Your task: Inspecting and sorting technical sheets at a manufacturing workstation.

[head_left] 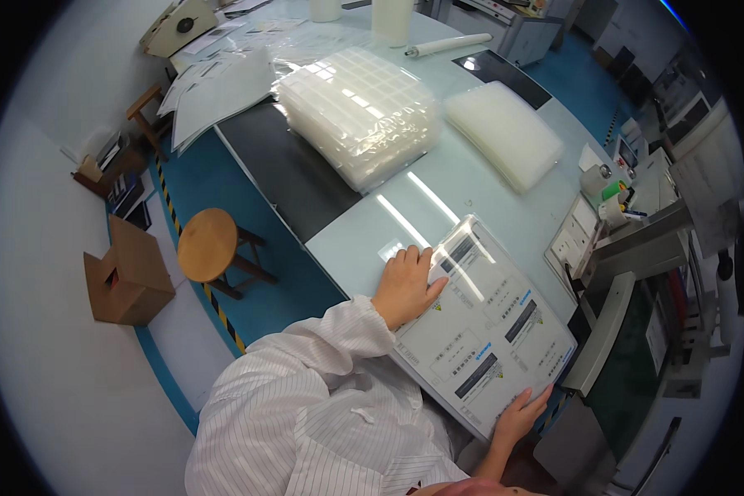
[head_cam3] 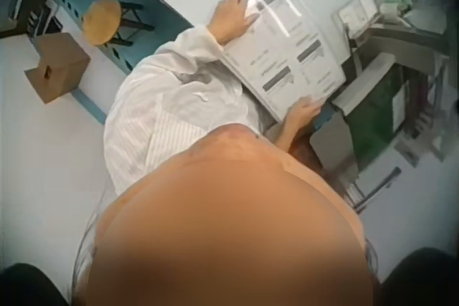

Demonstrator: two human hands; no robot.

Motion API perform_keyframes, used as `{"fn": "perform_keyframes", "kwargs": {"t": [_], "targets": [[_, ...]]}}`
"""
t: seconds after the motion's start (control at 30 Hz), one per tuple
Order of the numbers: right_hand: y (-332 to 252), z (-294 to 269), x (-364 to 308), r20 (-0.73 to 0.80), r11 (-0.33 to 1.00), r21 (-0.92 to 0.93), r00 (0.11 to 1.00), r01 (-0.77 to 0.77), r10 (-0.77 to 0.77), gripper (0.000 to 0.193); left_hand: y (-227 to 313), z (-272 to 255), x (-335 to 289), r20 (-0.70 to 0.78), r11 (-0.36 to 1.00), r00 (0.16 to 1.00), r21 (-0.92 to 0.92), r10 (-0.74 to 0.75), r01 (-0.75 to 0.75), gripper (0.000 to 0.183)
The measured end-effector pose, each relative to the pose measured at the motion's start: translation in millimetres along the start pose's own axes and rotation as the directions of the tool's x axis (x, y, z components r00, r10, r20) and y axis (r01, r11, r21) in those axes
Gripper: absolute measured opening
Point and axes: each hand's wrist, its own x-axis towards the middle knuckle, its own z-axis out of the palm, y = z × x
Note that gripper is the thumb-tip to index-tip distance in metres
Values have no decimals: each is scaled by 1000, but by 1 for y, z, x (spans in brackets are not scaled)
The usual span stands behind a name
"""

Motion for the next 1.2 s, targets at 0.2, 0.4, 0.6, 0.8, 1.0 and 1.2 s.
{"fn": "perform_keyframes", "kwargs": {"t": [0.2,0.4,0.6,0.8,1.0,1.2], "targets": [[-2,-1,2,17,998,-27,999,50,-49,52,1,-7,5,30,999,1000,-43,-5,6,52],[-6,-4,2,32,997,-22,997,70,-69,53,-4,-6,6,42,993,999,-122,12,-7,52],[-12,-2,3,72,1000,-1,997,20,-20,50,-10,-12,5,93,988,996,-155,-9,23,53],[-8,0,4,57,999,-35,998,14,-12,49,-11,-10,5,95,980,995,-198,-4,23,54],[-2,4,5,39,999,-40,999,36,-35,50,-15,-12,5,53,978,999,-207,7,4,52],[10,4,4,46,999,-37,999,20,-18,51,-14,-10,2,78,967,997,-254,-21,40,51]]}}
